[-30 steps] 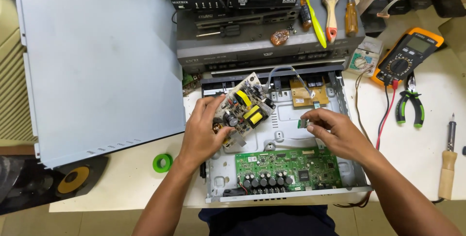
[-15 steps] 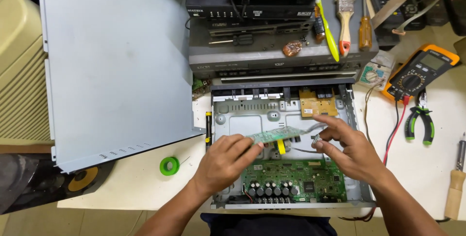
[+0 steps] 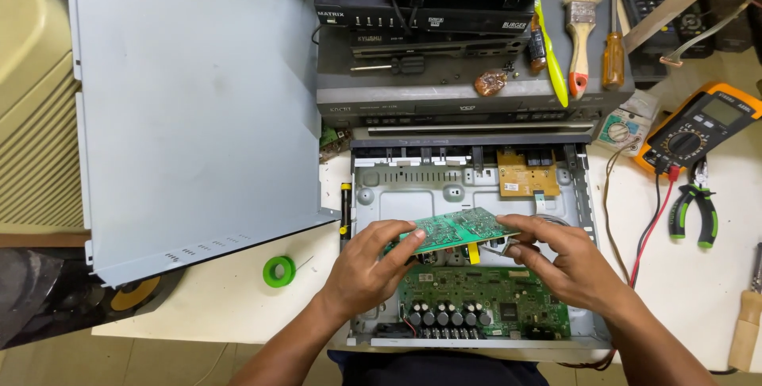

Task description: Connecting ribbon cables and installing circuit boards into an electronic device chassis during a repair process.

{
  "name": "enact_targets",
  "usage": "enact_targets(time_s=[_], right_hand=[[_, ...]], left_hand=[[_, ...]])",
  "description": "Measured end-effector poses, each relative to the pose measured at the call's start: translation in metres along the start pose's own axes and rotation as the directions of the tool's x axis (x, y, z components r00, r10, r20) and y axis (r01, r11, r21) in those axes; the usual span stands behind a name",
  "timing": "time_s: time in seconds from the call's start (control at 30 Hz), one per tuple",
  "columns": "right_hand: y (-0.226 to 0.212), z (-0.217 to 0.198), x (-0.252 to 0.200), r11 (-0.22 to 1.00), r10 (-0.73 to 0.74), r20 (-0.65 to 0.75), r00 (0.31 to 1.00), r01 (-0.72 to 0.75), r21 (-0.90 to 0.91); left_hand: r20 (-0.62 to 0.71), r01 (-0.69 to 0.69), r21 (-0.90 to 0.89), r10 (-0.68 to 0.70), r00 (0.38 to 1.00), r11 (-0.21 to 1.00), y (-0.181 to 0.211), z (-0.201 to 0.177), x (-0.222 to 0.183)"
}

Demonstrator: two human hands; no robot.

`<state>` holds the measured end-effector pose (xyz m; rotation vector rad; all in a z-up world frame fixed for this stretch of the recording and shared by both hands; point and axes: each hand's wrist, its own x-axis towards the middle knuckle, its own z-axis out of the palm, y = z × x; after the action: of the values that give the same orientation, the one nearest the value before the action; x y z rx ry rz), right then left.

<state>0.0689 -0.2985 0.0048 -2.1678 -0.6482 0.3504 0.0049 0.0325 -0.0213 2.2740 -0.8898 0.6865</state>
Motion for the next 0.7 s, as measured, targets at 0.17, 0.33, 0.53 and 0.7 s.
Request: enact_targets(time_s=[0.17, 0.33, 0.53, 0.7], right_hand=[[-0.001, 0.000, 0.002, 1.000, -0.025, -0.031, 0.999, 0.025, 0.008], [-0.002, 0.001, 0.002, 0.999, -0.021, -0.046, 0.999, 0.022, 0.027], [0.002, 0.001, 0.001, 0.999, -0.043, -0.047, 0.998, 0.043, 0.008], [-0.005, -0.002, 0.001, 0.998, -0.067, -0.030, 0.997, 0.067, -0.002]], left_hand=[[0.014, -0.010, -0.043, 0.011, 1.000, 0.999, -0.008, -0.003, 0.004], [0.024, -0.015, -0.080, 0.017, 1.000, 0.997, -0.016, -0.002, 0.007], [0.042, 0.057, -0.168, -0.050, 0.998, 0.984, -0.028, 0.007, 0.000], [0.115, 0.089, -0.209, -0.066, 0.991, 0.974, -0.024, -0.007, 0.018]])
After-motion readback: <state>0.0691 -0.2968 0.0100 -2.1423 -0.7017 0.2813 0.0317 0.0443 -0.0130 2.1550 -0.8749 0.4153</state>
